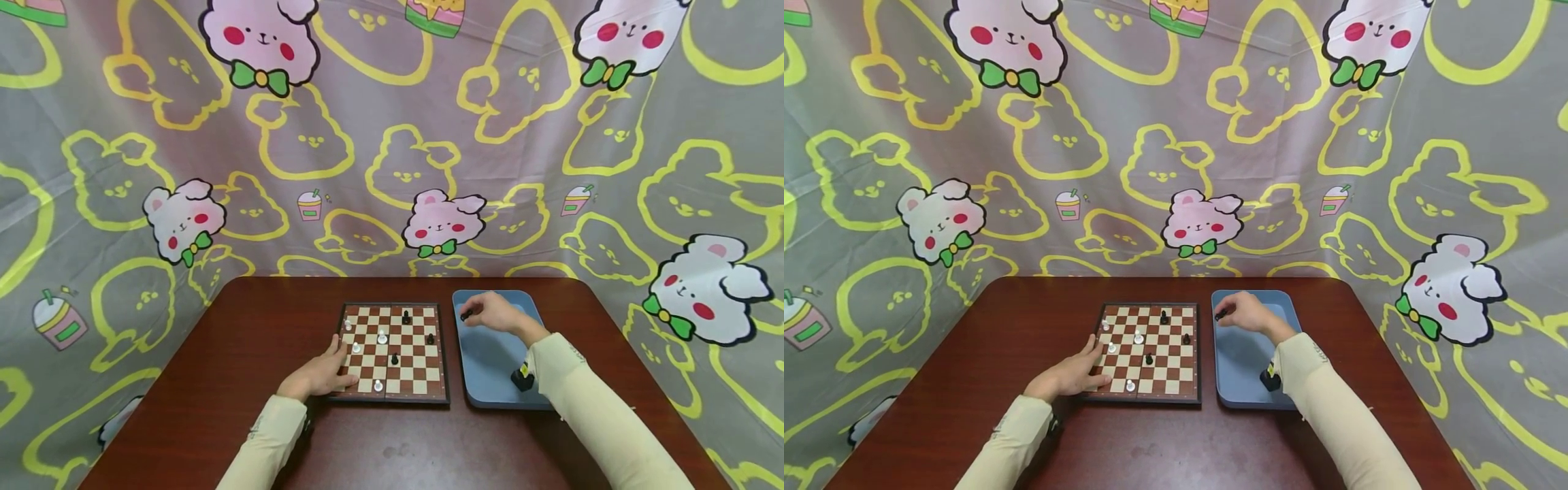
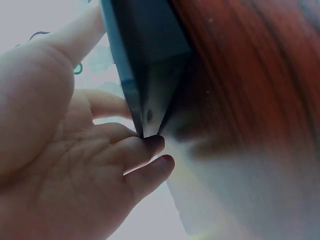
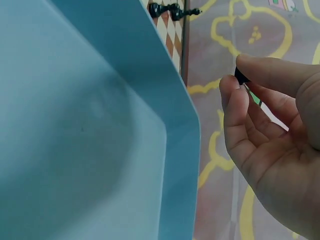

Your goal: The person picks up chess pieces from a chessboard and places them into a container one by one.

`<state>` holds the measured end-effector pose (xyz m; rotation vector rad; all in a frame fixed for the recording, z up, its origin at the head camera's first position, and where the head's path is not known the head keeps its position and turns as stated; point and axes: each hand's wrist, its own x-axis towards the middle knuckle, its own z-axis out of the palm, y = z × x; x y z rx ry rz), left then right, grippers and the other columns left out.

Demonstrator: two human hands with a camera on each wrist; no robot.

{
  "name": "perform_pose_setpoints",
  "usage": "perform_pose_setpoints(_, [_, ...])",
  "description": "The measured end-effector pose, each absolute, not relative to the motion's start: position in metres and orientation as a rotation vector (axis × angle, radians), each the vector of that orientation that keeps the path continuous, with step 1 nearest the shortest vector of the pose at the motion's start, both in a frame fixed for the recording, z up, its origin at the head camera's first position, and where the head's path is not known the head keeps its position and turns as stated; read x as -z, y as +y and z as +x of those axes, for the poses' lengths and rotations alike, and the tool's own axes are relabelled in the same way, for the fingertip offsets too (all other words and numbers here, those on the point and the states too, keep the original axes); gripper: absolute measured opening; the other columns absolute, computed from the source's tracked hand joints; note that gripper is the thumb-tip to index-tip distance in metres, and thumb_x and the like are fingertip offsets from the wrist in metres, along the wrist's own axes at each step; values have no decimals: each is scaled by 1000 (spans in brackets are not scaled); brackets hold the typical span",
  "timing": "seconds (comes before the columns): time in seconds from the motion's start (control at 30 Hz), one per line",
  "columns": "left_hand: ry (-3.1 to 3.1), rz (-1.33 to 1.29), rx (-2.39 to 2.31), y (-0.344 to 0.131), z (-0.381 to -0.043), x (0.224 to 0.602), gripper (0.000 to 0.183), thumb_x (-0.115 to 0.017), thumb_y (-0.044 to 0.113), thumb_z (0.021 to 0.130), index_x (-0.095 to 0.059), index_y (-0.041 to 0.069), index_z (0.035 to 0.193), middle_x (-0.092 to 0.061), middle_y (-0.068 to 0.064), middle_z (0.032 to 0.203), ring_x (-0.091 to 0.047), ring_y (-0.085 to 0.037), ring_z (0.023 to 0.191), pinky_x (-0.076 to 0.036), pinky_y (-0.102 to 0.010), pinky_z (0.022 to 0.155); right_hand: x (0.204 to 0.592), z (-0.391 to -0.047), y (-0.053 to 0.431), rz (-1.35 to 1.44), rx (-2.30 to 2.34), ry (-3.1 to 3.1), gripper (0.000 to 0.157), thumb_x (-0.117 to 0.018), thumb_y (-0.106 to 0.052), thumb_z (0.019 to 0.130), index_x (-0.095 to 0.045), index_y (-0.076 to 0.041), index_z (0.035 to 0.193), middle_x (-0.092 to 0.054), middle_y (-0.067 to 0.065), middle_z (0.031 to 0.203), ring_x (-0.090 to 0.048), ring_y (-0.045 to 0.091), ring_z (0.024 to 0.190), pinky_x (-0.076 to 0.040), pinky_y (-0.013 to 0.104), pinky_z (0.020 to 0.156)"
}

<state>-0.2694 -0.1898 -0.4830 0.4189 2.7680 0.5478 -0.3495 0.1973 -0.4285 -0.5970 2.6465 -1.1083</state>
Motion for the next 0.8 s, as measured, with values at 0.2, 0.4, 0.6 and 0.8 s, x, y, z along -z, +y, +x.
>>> perform_pose_setpoints(0.2, [2755, 401, -557, -190, -270, 482, 85, -63, 43, 89, -23, -5, 147, -2, -27, 154, -48, -41, 119, -42, -46, 93, 432, -359, 203, -534, 1117, 2658, 27, -69, -11, 86, -68, 0, 111, -65, 9, 108, -62, 20, 90, -49, 40, 77])
perform_pose_setpoints(0.4, [2764, 411, -555, -191, -271, 481, 85, -64, 42, 89, -24, -6, 147, -3, -28, 153, -47, -42, 120, -41, -46, 95, 432, -365, 206, -477, 1135, 2662, 29, -69, -12, 87, -67, 1, 113, -64, 12, 110, -61, 24, 93, -48, 43, 79])
perform_pose_setpoints(0.6, [2763, 418, -558, -190, -271, 482, 85, -64, 42, 89, -24, -6, 147, -4, -28, 153, -45, -42, 122, -41, -46, 95, 439, -372, 210, -405, 1158, 2645, 29, -68, -11, 88, -66, 2, 113, -63, 12, 109, -60, 25, 94, -48, 44, 80])
perform_pose_setpoints(0.8, [2763, 435, -549, -191, -270, 482, 85, -63, 42, 89, -24, -5, 147, -4, -28, 153, -49, -41, 118, -43, -45, 92, 447, -376, 212, -330, 1212, 2590, 31, -67, -8, 87, -64, 6, 114, -65, 12, 104, -63, 24, 89, -49, 46, 81])
